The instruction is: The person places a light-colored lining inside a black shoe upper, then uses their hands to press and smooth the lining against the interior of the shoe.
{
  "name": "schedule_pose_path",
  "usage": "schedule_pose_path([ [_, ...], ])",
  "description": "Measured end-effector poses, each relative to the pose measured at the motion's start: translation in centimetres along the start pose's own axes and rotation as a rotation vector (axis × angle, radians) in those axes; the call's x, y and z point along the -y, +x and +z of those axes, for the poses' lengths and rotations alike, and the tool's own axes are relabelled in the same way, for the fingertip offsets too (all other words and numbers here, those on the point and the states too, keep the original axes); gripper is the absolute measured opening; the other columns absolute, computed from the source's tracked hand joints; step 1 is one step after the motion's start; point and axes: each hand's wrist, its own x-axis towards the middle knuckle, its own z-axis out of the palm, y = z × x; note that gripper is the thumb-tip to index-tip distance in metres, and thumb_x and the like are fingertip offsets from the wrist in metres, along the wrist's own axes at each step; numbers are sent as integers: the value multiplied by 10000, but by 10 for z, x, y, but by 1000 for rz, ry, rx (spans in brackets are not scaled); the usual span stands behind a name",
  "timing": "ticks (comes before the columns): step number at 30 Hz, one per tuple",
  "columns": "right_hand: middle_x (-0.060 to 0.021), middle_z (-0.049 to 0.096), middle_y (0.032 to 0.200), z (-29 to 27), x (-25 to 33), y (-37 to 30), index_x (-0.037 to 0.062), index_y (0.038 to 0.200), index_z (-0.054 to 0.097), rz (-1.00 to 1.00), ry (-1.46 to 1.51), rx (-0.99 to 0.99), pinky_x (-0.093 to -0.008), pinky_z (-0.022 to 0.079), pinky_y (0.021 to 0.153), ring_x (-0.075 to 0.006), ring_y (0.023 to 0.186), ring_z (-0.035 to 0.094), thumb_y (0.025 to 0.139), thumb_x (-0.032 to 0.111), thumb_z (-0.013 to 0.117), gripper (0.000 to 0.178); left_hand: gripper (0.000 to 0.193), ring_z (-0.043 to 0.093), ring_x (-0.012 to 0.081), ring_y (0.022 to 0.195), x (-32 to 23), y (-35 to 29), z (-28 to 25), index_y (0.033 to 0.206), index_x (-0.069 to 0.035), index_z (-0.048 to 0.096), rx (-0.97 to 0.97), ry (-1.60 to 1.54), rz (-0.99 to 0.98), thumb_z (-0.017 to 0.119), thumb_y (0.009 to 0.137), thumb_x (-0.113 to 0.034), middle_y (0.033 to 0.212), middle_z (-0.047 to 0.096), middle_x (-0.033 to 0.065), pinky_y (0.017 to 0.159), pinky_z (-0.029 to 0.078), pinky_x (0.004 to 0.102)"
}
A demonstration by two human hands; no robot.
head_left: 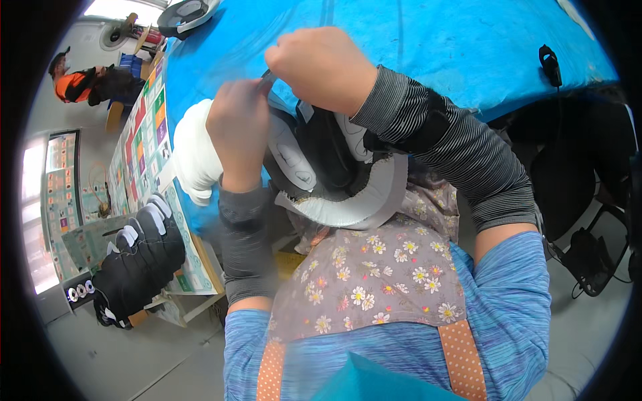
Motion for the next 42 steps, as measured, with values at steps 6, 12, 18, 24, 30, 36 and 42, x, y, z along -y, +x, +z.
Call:
schedule_pose_path([
  [6, -93, 638, 855, 9, -3, -14, 50, 908, 604, 16, 73, -174, -383, 559, 658, -298, 853, 674, 816, 36, 680, 120, 76, 626, 325, 745, -2, -12, -2, 864, -67, 690, -47, -142, -66, 743, 847, -119, 807, 639, 121, 650, 485, 412],
  [12, -89, 618, 834, 14, 2, -16, 48, 914, 602, 21, 14, -251, -389, 554, 651, -306, 835, 664, 798, 32, 675, 138, 121, 616, 337, 755, 6, -21, 5, 856, -59, 676, -63, -121, -70, 758, 842, -146, 791, 624, 124, 657, 473, 420],
  [18, -89, 623, 862, 11, 1, -21, 49, 916, 609, 51, 13, -187, -401, 546, 652, -305, 851, 658, 799, 31, 653, 127, 114, 618, 324, 753, 0, -31, -1, 884, -56, 689, -60, -128, -106, 761, 859, -140, 795, 622, 117, 665, 482, 411],
  [24, -76, 627, 853, 16, -2, -32, 57, 860, 615, 21, 35, -318, -379, 560, 635, -275, 836, 669, 760, 40, 684, 122, 117, 616, 313, 739, 7, -42, 0, 917, -49, 703, -126, -175, -127, 781, 833, -73, 813, 630, 114, 672, 489, 392],
  [30, -81, 621, 852, 18, 1, -37, 54, 880, 614, 98, 60, -279, -373, 557, 650, -277, 867, 663, 770, 21, 657, 123, 111, 618, 305, 726, -1, -50, -5, 899, -31, 701, -147, -210, -148, 785, 830, -55, 808, 635, 117, 656, 482, 383],
  [36, -81, 599, 834, 17, -7, -45, 59, 861, 603, 73, 133, -339, -385, 545, 641, -292, 833, 647, 783, 32, 640, 90, 104, 623, 308, 734, -1, -51, -4, 907, -22, 696, -144, -237, -189, 764, 828, -22, 815, 640, 124, 661, 485, 384],
  [42, -106, 586, 833, 12, -8, -59, 73, 847, 591, 167, 129, -302, -409, 529, 645, -310, 835, 633, 775, 62, 640, 88, 151, 593, 287, 713, -4, -60, 1, 913, -4, 693, -143, -253, -159, 694, 778, 63, 779, 601, 126, 650, 477, 375],
])
